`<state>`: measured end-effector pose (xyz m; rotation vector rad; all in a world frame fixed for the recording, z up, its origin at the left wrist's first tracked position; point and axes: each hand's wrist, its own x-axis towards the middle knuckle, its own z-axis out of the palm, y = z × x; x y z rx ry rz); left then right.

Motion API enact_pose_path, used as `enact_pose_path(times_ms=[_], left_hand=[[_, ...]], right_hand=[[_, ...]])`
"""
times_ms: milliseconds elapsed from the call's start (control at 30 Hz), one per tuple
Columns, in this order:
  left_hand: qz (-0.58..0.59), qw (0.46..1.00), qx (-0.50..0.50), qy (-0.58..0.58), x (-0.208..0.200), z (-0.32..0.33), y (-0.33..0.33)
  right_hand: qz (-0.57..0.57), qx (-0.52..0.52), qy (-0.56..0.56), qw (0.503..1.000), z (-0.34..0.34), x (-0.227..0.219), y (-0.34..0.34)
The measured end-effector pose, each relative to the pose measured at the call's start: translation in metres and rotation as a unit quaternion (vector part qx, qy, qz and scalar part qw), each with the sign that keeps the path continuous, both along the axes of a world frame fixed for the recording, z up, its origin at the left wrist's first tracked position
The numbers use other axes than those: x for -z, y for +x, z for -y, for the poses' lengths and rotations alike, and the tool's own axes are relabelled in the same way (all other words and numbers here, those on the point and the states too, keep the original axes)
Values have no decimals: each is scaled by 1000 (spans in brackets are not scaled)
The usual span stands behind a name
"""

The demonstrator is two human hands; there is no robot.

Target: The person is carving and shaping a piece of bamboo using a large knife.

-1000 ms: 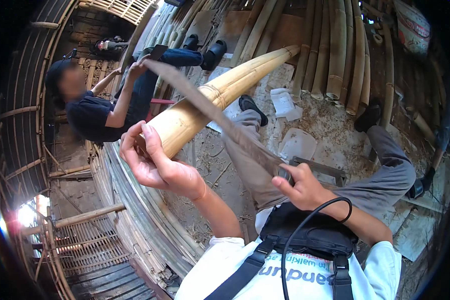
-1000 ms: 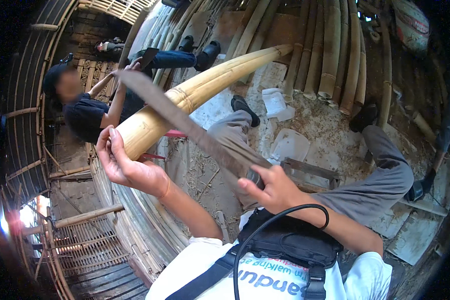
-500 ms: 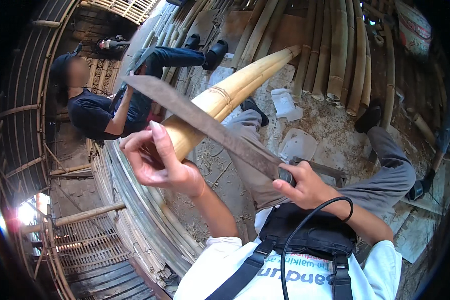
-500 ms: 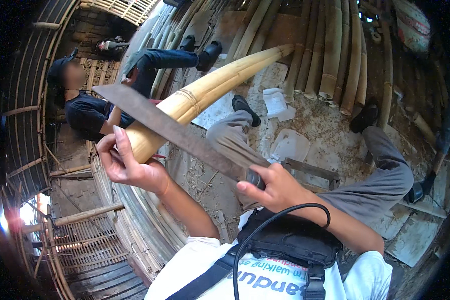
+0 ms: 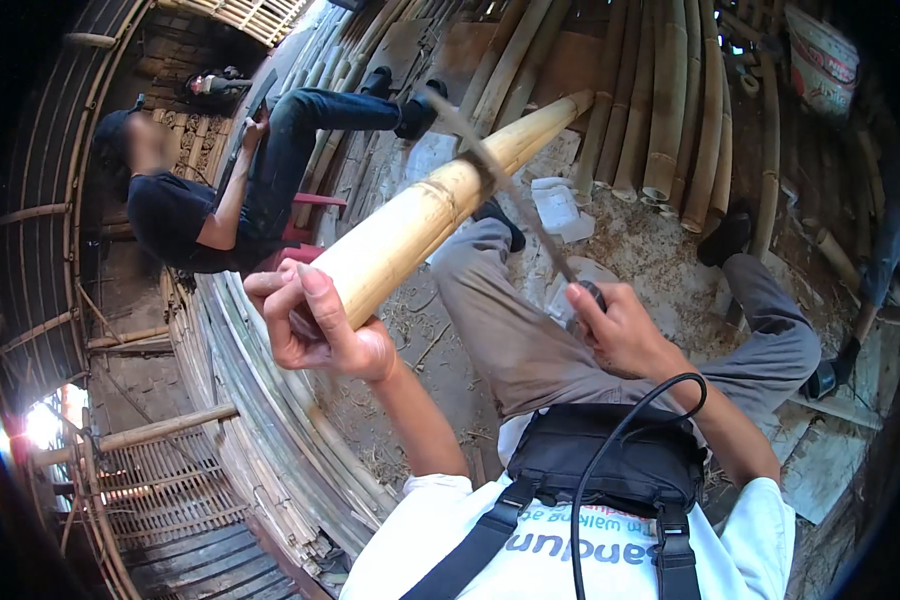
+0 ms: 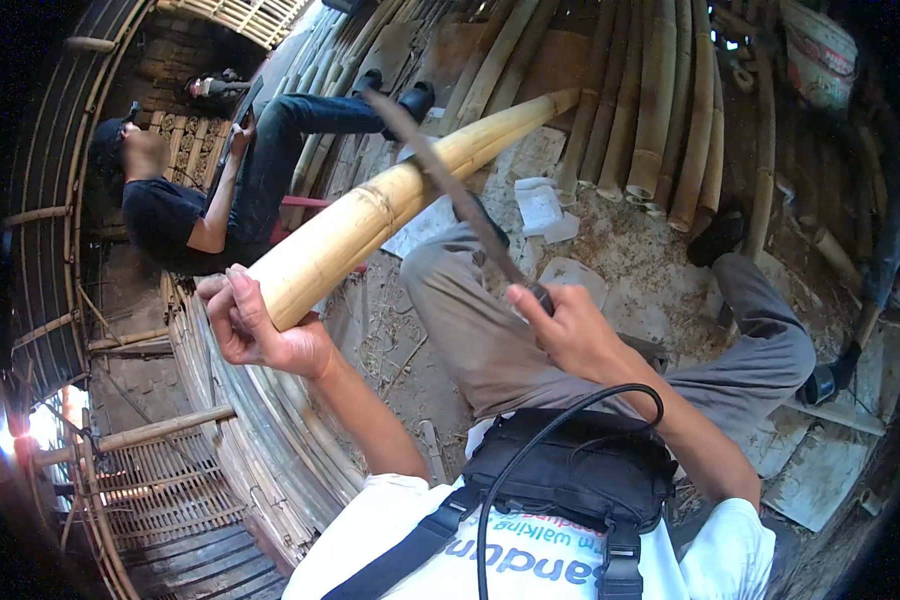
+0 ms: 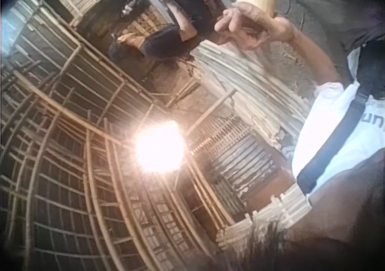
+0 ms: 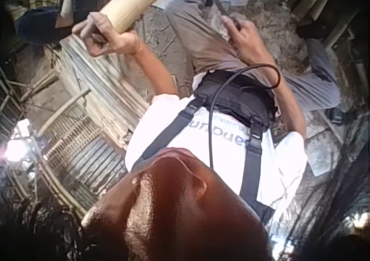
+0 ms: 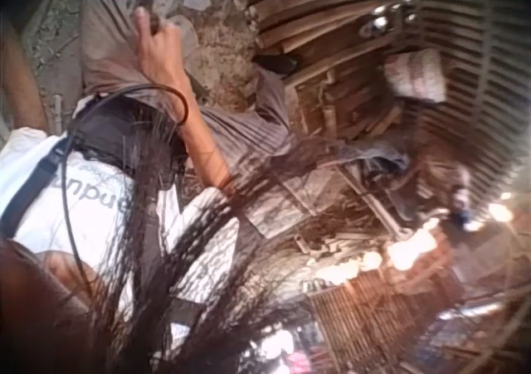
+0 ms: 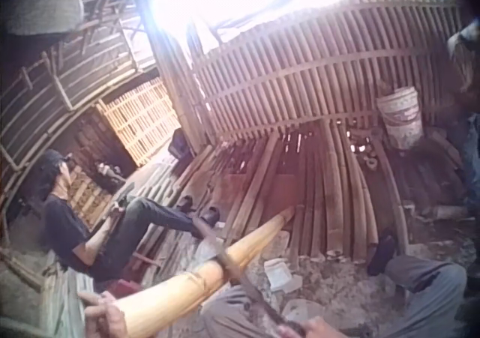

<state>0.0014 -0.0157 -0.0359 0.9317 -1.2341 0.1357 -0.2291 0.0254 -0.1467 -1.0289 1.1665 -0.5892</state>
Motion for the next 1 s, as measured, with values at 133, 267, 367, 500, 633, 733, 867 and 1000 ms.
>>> enact_pose_path(times_ms=[133, 267, 367, 500, 633, 733, 867, 1000], left_hand=[[31, 999, 13, -17, -3, 5, -6], [23, 998, 35, -37, -9, 15, -14], [-31, 998, -47, 4, -14, 19, -20], [-118, 984, -129, 35, -17, 19, -24], [-114, 984, -130, 32, -15, 19, -29], [-137, 981, -130, 34, -14, 19, -31], [-152, 978, -136, 42, -19, 19, -33], [-143, 979, -142, 25, -17, 20, -36]], right_hand=[[27, -2, -33, 999, -16, 3, -10], [67, -79, -220, 970, -44, -1, -8], [77, -50, -190, 978, -29, 14, 14], [56, -19, -76, 995, -11, 32, 18], [51, -68, -193, 977, -20, 30, 17], [48, -32, -242, 969, -18, 32, 26], [128, 1, -15, 992, -2, 43, 34], [83, -10, -106, 991, -24, 36, 31]])
